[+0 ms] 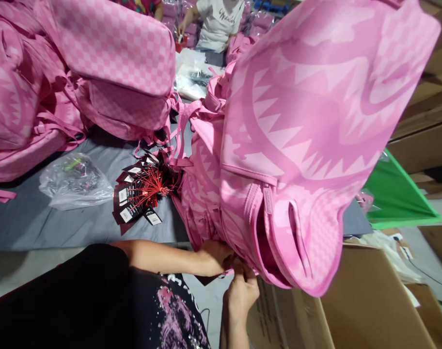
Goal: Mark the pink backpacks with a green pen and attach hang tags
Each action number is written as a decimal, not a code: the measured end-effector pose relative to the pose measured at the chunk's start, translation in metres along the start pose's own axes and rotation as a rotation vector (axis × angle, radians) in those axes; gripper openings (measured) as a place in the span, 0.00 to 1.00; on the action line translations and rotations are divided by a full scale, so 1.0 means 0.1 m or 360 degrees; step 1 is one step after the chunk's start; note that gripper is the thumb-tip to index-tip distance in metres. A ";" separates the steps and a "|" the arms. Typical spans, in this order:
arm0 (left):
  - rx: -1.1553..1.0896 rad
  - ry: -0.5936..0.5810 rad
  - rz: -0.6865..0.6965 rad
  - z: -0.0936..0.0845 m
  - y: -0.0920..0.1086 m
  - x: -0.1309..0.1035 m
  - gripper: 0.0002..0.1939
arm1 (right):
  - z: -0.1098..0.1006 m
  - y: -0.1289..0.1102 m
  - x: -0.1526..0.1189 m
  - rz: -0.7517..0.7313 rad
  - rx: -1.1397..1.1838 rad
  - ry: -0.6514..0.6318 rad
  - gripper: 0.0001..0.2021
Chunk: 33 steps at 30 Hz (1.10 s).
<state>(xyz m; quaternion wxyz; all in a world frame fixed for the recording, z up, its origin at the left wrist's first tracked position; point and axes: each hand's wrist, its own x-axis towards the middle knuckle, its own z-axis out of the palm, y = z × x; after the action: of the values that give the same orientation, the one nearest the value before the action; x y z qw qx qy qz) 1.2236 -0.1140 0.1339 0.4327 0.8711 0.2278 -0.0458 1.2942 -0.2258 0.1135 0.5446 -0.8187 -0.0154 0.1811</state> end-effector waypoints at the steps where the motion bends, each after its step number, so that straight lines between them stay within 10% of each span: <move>1: -0.0005 -0.0013 0.0015 -0.01 -0.01 0.01 0.14 | 0.01 0.01 0.01 0.0005 0.0025 0.0007 0.19; 28: 0.0032 0.0044 0.0090 -0.08 -0.15 0.16 0.07 | 0.29 -0.15 -0.18 -0.0111 -0.0149 0.0156 0.13; 33: 0.0053 0.0223 0.0169 -0.51 -0.46 -0.17 0.11 | 0.18 -0.09 -0.09 -0.0078 -0.0348 0.0120 0.20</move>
<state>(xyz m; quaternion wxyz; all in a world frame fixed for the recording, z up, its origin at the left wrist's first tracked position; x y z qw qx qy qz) 1.1826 -0.0562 0.1369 0.4030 0.8900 0.2104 0.0344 1.2818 -0.2080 0.1179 0.4565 -0.8789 -0.0345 0.1340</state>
